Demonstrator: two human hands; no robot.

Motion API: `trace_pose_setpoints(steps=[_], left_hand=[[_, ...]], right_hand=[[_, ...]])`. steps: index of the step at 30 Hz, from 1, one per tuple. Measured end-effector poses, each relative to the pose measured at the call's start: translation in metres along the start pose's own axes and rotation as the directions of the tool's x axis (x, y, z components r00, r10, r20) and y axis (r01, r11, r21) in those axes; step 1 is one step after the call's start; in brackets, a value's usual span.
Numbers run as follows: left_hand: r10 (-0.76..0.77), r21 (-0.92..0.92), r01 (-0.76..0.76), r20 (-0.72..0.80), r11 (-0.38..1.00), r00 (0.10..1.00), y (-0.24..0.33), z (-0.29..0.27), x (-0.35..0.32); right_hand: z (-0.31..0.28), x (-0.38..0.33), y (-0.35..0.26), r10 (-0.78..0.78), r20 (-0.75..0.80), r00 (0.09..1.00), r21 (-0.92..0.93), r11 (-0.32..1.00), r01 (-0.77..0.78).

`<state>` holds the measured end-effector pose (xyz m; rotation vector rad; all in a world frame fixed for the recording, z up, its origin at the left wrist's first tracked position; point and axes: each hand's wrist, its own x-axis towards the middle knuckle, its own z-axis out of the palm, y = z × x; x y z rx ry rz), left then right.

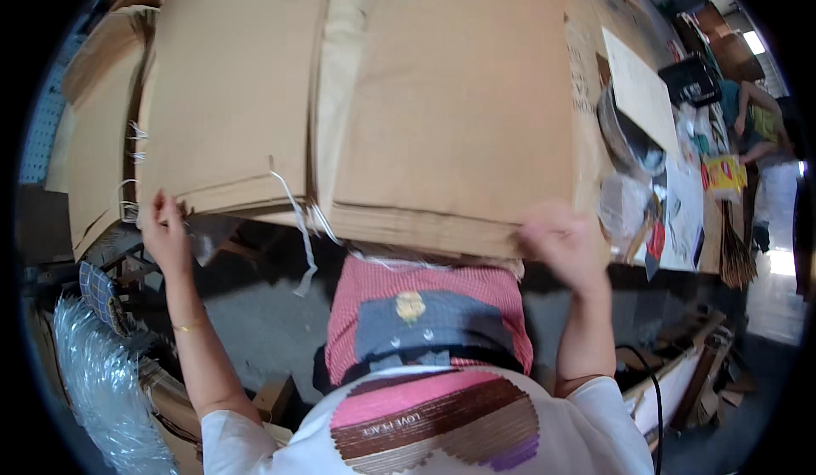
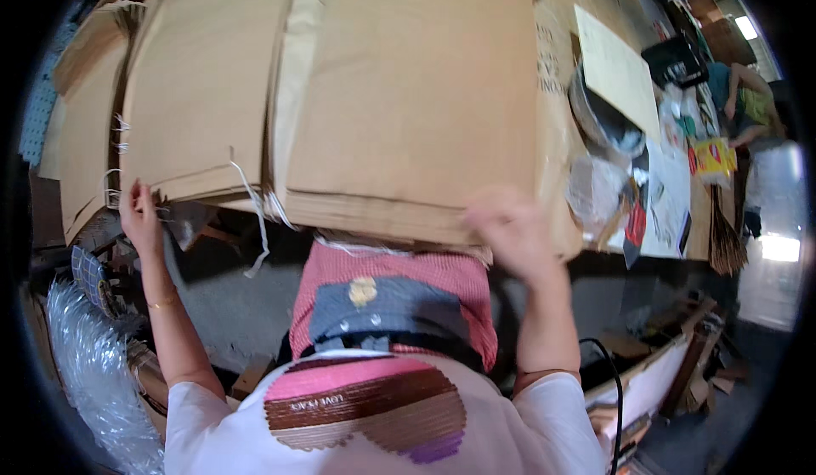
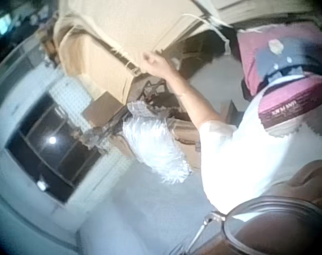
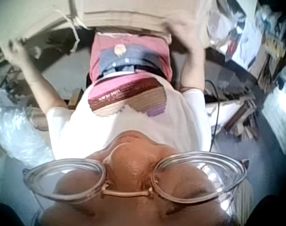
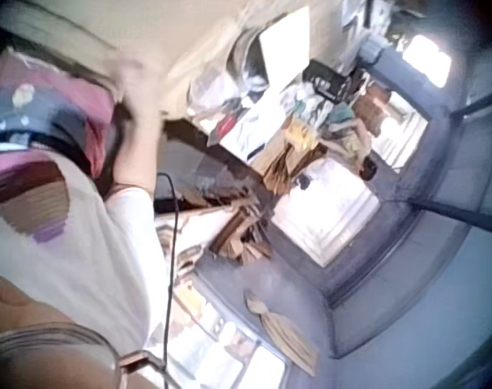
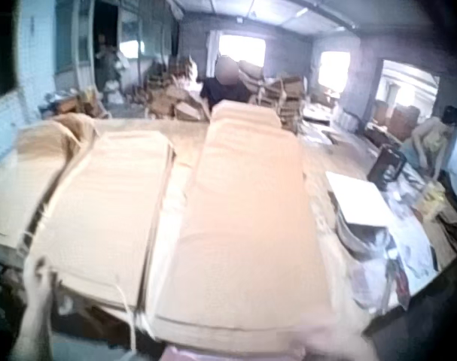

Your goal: The person repeatedly applies glue to the edge of a flat cardboard piece using a brush, then presses a white string across the glued area to secure it. This process is repeated for multiple cardboard pieces in a workshop setting.

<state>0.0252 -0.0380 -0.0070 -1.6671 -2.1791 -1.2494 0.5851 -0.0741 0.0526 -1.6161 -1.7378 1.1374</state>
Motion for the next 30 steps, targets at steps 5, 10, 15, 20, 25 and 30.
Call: trace_pose_setpoints(steps=[5, 10, 15, 20, 25, 30], left_hand=[[0.459, -0.366, -0.325, 0.383, 0.872, 0.802, 0.144, 0.026, -0.108], [0.686, -0.547, -0.428, 0.657, 0.719, 0.312, 0.181, 0.069, -0.164], [0.562, -0.429, -0.489, 0.811, 0.760, 0.162, 0.161, 0.125, -0.200], [0.610, -0.507, -0.341, 0.678, 0.792, 0.410, 0.172, 0.110, -0.194], [0.400, -0.382, -0.140, 0.778, 0.913, 0.484, 0.188, 0.044, -0.159], [0.494, -0.200, -0.481, 0.606, 0.853, 0.624, 0.210, 0.032, -0.115]], right_hand=[[-0.111, -0.070, 0.080, -0.017, -0.637, 0.771, -0.707, 0.410, -0.576], [-0.117, -0.087, 0.111, -0.071, -0.541, 0.838, -0.728, 0.538, -0.424], [-0.100, -0.085, 0.087, -0.262, -0.819, 0.510, -0.319, 0.947, -0.025], [-0.053, -0.071, 0.051, -0.078, -0.863, 0.499, 0.048, 0.971, 0.234], [0.042, -0.005, -0.025, -0.103, -0.508, 0.855, 0.259, 0.929, 0.266], [0.098, 0.057, -0.073, -0.142, -0.384, 0.912, 0.340, 0.897, 0.283]])
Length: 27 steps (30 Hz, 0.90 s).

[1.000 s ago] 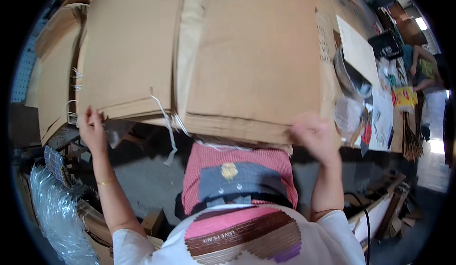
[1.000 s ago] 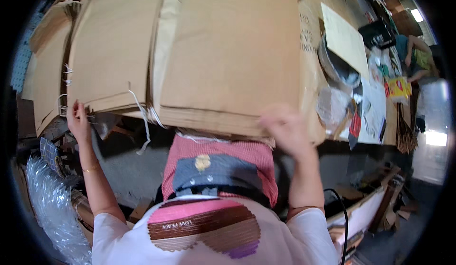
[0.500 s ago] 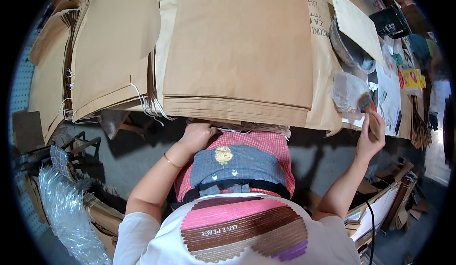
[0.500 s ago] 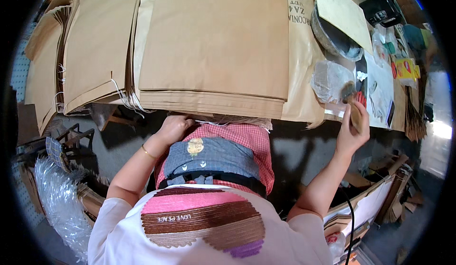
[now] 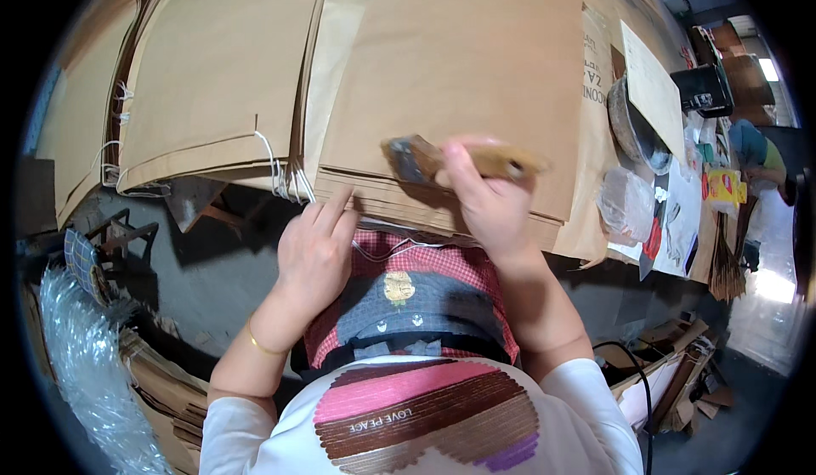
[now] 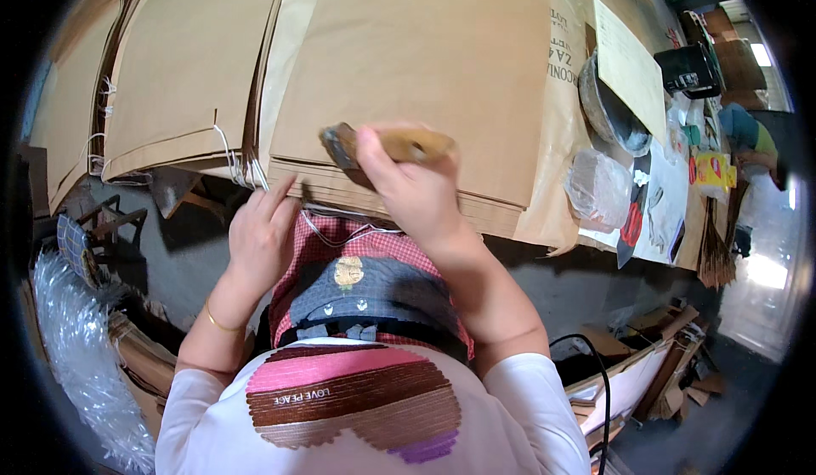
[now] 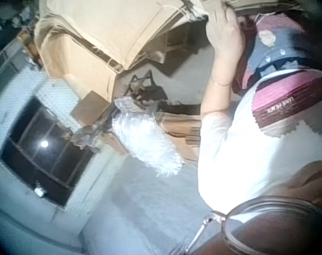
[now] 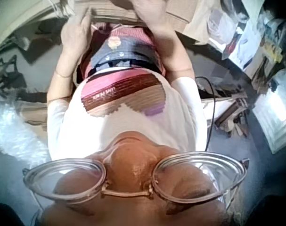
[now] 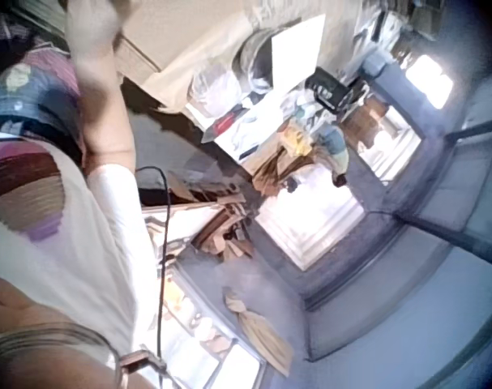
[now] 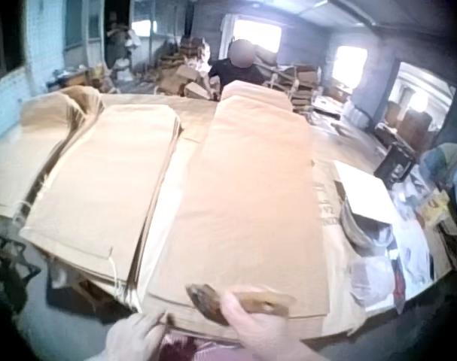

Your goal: The person repeatedly applies glue to the edge of a flat cardboard piece using a brush, then presses a white string across the glued area to secure it. This process is repeated for multiple cardboard pieces in a workshop setting.

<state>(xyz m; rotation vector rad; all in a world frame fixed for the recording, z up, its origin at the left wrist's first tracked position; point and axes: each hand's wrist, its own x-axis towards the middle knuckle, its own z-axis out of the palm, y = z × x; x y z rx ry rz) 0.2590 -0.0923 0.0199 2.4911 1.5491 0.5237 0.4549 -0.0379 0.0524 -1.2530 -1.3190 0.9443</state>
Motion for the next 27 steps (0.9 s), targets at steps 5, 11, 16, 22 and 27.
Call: trace_pose_setpoints(steps=[5, 11, 16, 22, 27], left_hand=[[-0.031, 0.154, 0.004, 0.176, 0.988, 0.984, -0.004, 0.019, 0.033], [-0.044, 0.153, 0.020, 0.158, 0.988, 0.986, -0.004, 0.023, 0.035], [-0.026, 0.137, 0.004, 0.160, 0.991, 0.987, -0.001, 0.023, 0.039], [-0.067, 0.155, 0.034, 0.211, 0.987, 0.975, 0.006, 0.015, 0.043], [-0.085, 0.072, 0.071, 0.213, 0.995, 0.973, 0.008, 0.013, 0.042]], right_hand=[[0.004, 0.018, 0.013, -0.024, 0.034, 0.999, -0.315, 0.948, 0.033], [-0.097, 0.007, 0.029, -0.056, -0.139, 0.989, -0.708, 0.703, -0.060], [-0.123, 0.005, 0.030, -0.191, -0.106, 0.976, -0.875, 0.485, 0.000], [-0.151, 0.010, 0.019, 0.149, -0.360, 0.921, -0.205, 0.950, -0.234], [-0.262, -0.020, 0.026, -0.179, -0.655, 0.734, -0.364, 0.926, -0.098]])
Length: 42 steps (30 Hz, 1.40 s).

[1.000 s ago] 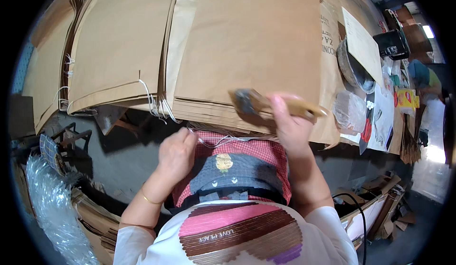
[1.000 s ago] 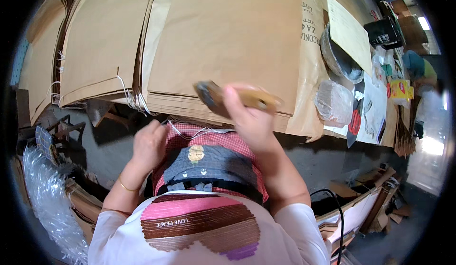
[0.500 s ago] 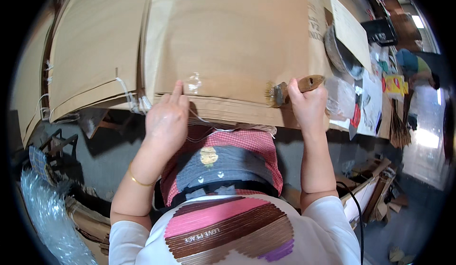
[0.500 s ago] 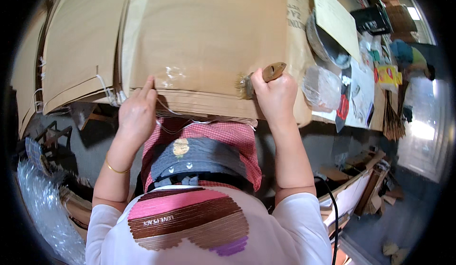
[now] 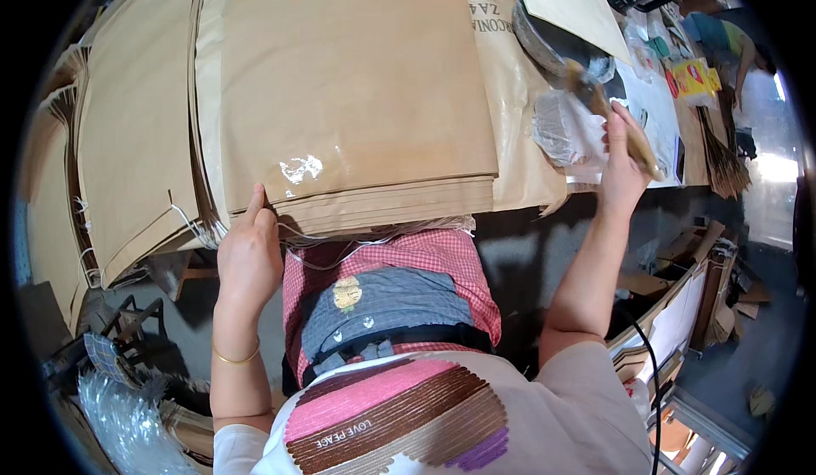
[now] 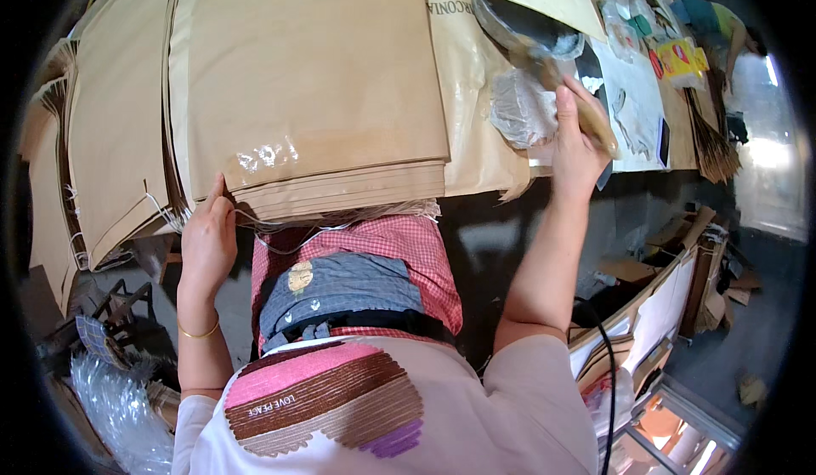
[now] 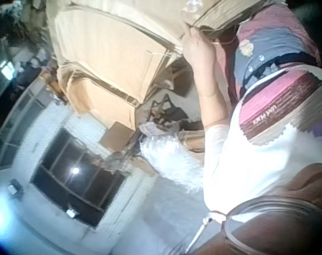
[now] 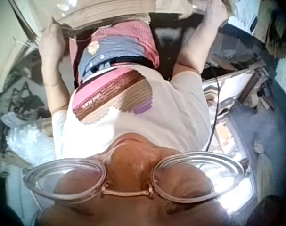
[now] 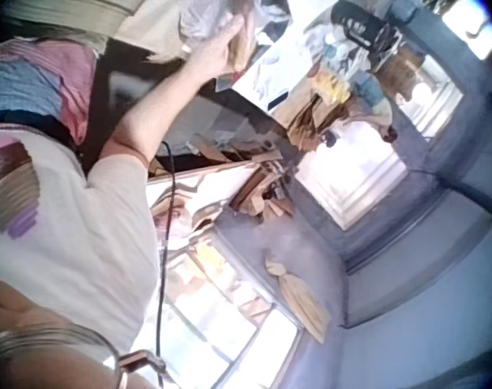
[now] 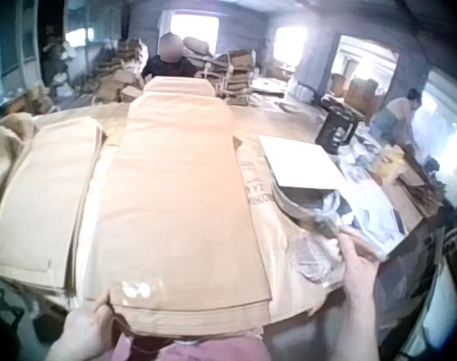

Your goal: The person repeatedly applies glue to the edge of a flat cardboard piece using a brush, then presses a white string across the glued area to secure it. This process is repeated for multiple cardboard pieces in a workshop setting.

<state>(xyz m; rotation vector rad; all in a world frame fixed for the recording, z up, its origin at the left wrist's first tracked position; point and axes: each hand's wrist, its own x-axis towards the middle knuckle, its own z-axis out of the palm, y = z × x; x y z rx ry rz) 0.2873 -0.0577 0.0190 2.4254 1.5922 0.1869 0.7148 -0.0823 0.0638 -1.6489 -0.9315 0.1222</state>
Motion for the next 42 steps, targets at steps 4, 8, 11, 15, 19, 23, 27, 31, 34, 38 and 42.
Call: trace_pose_setpoints(steps=[4, 8, 11, 15, 19, 23, 27, 31, 34, 38, 42], left_hand=[[0.027, -0.365, -0.052, -0.073, 0.930, 0.997, 0.005, -0.022, -0.006], [0.226, -0.823, -0.059, 0.085, 0.565, 0.970, 0.036, -0.067, -0.030], [0.224, -0.876, -0.114, -0.007, 0.469, 0.975, 0.062, -0.086, -0.025], [0.018, -0.621, -0.120, -0.168, 0.775, 0.986, 0.049, -0.103, -0.026], [0.053, -0.427, -0.140, -0.209, 0.893, 0.976, 0.011, -0.098, -0.025], [-0.119, -0.522, 0.033, -0.133, 0.852, 0.984, -0.025, -0.064, 0.016], [-0.112, -0.548, 0.035, -0.107, 0.835, 0.988, -0.054, 0.001, 0.045], [-0.169, -0.411, 0.102, -0.131, 0.906, 0.977, -0.043, 0.009, 0.047], [0.039, -0.033, -0.057, -0.411, 0.998, 0.911, -0.033, 0.007, 0.045], [0.235, 0.151, -0.190, -0.388, 0.970, 0.891, -0.030, 0.004, 0.040], [0.185, -0.086, -0.226, -0.339, 0.970, 0.922, -0.036, 0.015, 0.037]], right_hand=[[-0.047, 0.004, 0.053, -0.341, 0.392, 0.855, -0.697, 0.496, 0.518], [-0.006, -0.057, 0.011, -0.469, 0.494, 0.732, -0.222, 0.746, 0.628], [0.049, -0.149, -0.050, -0.205, 0.852, 0.482, 0.334, 0.922, -0.197], [0.050, -0.159, -0.053, -0.339, 0.927, 0.160, 0.375, 0.848, -0.374], [0.008, -0.092, -0.043, -0.025, 0.918, 0.396, 0.135, 0.958, -0.252], [0.018, -0.052, -0.031, 0.164, 0.746, 0.646, 0.017, 0.964, -0.265], [0.064, -0.049, 0.029, 0.328, 0.754, 0.568, -0.156, 0.931, -0.330], [0.071, -0.058, 0.043, 0.017, 0.679, 0.734, -0.203, 0.965, 0.165], [0.067, -0.057, 0.050, -0.015, 0.633, 0.774, -0.198, 0.964, 0.180], [0.061, -0.049, 0.033, 0.396, 0.791, 0.466, -0.016, 0.775, -0.632], [0.065, -0.060, 0.040, 0.328, 0.753, 0.570, -0.079, 0.905, -0.417]])
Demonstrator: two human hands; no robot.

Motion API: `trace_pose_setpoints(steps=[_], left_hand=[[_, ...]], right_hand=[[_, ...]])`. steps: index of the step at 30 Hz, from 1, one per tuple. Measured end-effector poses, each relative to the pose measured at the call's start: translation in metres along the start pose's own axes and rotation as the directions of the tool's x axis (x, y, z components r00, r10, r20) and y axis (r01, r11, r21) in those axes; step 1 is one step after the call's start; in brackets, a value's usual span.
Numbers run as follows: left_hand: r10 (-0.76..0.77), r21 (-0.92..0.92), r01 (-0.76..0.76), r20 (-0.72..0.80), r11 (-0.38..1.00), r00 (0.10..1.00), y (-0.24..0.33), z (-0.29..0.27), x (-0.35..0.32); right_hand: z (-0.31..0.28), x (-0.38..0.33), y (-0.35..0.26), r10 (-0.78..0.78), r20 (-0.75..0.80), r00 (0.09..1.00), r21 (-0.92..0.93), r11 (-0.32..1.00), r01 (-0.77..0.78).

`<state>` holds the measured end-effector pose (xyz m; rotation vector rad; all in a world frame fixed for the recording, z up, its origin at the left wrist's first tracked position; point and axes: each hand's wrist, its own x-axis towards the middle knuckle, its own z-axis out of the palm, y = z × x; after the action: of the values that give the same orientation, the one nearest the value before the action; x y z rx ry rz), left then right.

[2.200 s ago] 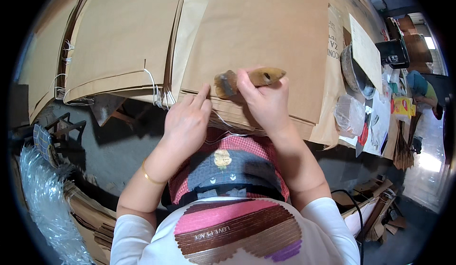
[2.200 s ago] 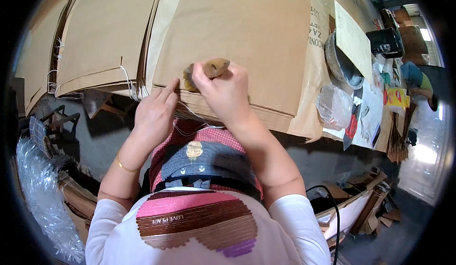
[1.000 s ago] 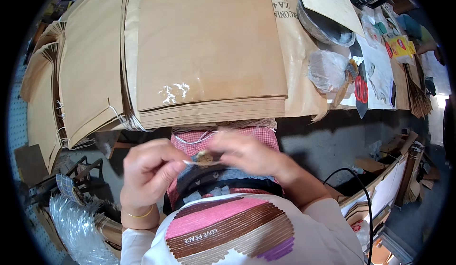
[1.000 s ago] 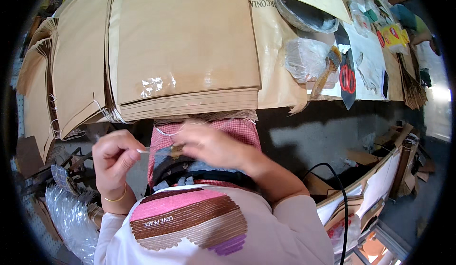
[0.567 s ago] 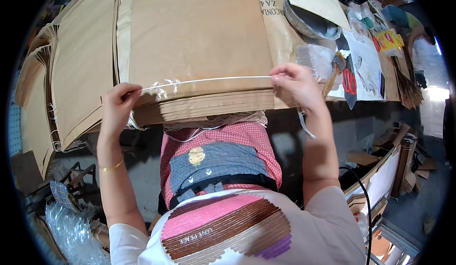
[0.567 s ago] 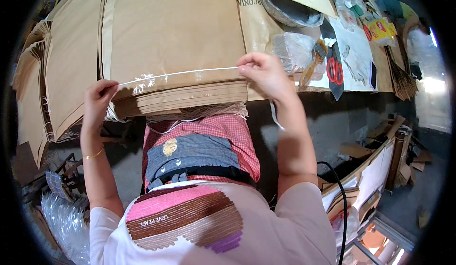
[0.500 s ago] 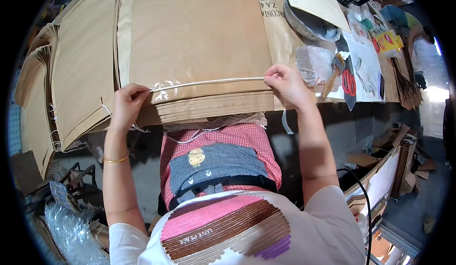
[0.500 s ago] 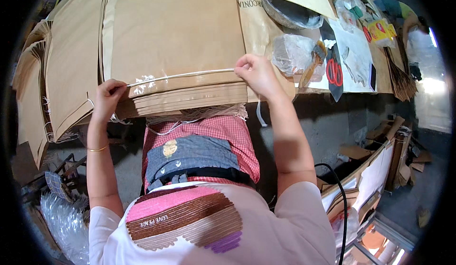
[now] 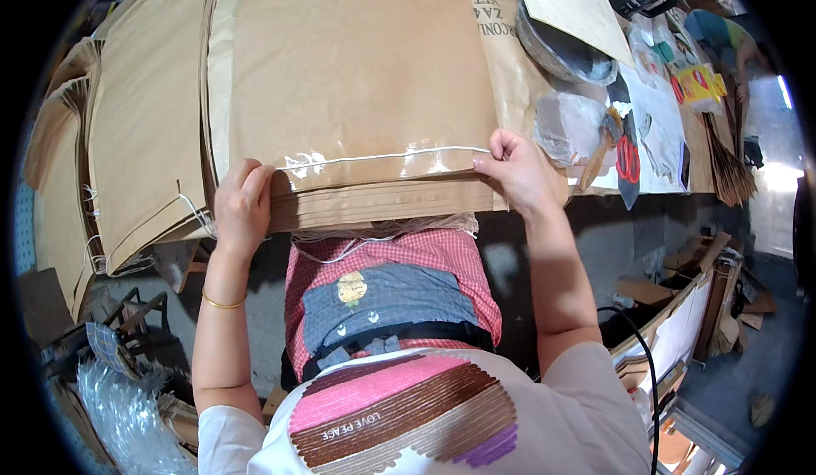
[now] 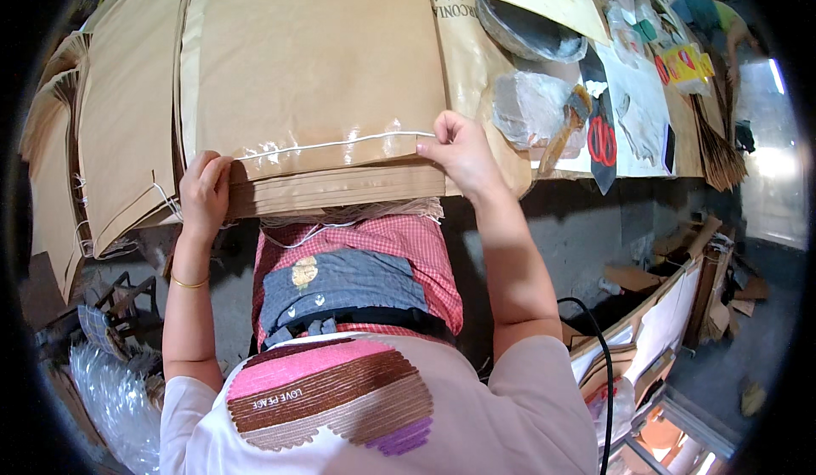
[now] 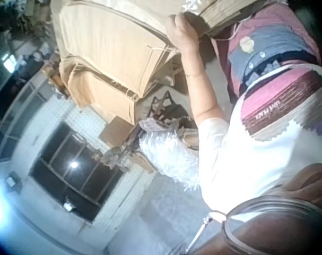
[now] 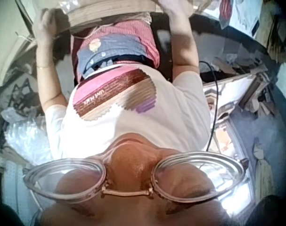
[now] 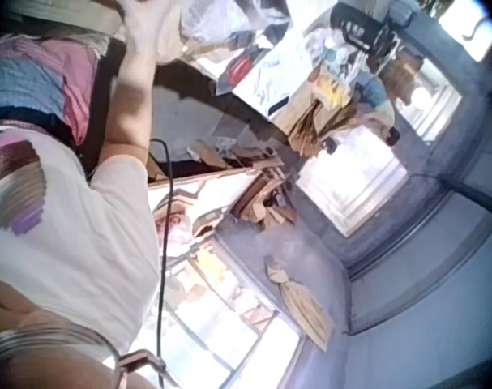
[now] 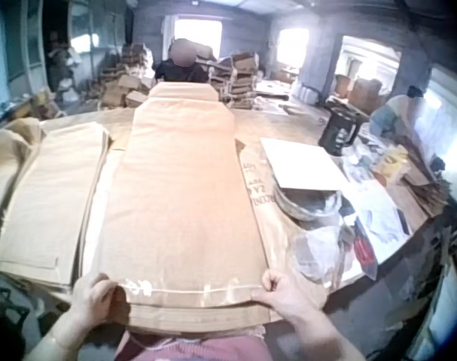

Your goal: The person repeatedly applies glue to the edge of a flat cardboard piece using a brush, then presses a white string across the glued area to secure it. This process is repeated for multiple cardboard pieces in a workshop setting.

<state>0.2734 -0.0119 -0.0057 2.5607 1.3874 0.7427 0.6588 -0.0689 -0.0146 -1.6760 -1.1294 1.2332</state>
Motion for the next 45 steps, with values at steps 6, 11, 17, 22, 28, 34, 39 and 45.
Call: trace_pose_setpoints(steps=[6, 11, 17, 22, 28, 34, 39, 45], left_hand=[[0.067, -0.236, -0.014, 0.218, 0.972, 0.974, 0.002, -0.011, 0.003], [0.025, -0.343, 0.112, 0.371, 0.933, 0.928, -0.005, -0.039, 0.024], [-0.346, -0.147, 0.408, 0.321, 0.901, 0.882, -0.005, -0.017, 0.030], [-0.378, 0.038, 0.380, 0.222, 0.924, 0.899, 0.002, -0.001, 0.025], [-0.595, 0.362, 0.504, 0.205, 0.784, 0.777, 0.024, 0.001, 0.038], [0.105, 0.126, -0.161, 0.367, 0.979, 0.924, 0.066, 0.019, 0.021], [-0.302, 0.414, 0.128, 0.388, 0.901, 0.871, 0.033, 0.002, 0.005], [-0.332, 0.185, 0.292, 0.249, 0.938, 0.910, 0.016, -0.002, 0.002]], right_hand=[[0.025, -0.011, -0.016, -0.773, -0.051, 0.632, -0.700, 0.479, 0.529], [0.019, 0.003, -0.020, -0.501, 0.069, 0.863, -0.400, 0.779, 0.484], [0.041, 0.018, -0.025, -0.311, -0.124, 0.942, -0.537, 0.820, 0.200], [0.048, 0.018, -0.020, -0.460, -0.087, 0.884, -0.749, 0.615, 0.246], [0.059, 0.018, -0.020, -0.680, -0.131, 0.722, -0.912, 0.368, 0.181], [0.145, -0.010, -0.040, -0.582, 0.437, 0.686, -0.735, 0.209, 0.645], [0.086, -0.015, -0.011, -0.427, 0.023, 0.904, -0.908, 0.371, 0.198], [0.042, -0.013, -0.002, -0.310, -0.306, 0.900, -0.852, 0.512, -0.113]])
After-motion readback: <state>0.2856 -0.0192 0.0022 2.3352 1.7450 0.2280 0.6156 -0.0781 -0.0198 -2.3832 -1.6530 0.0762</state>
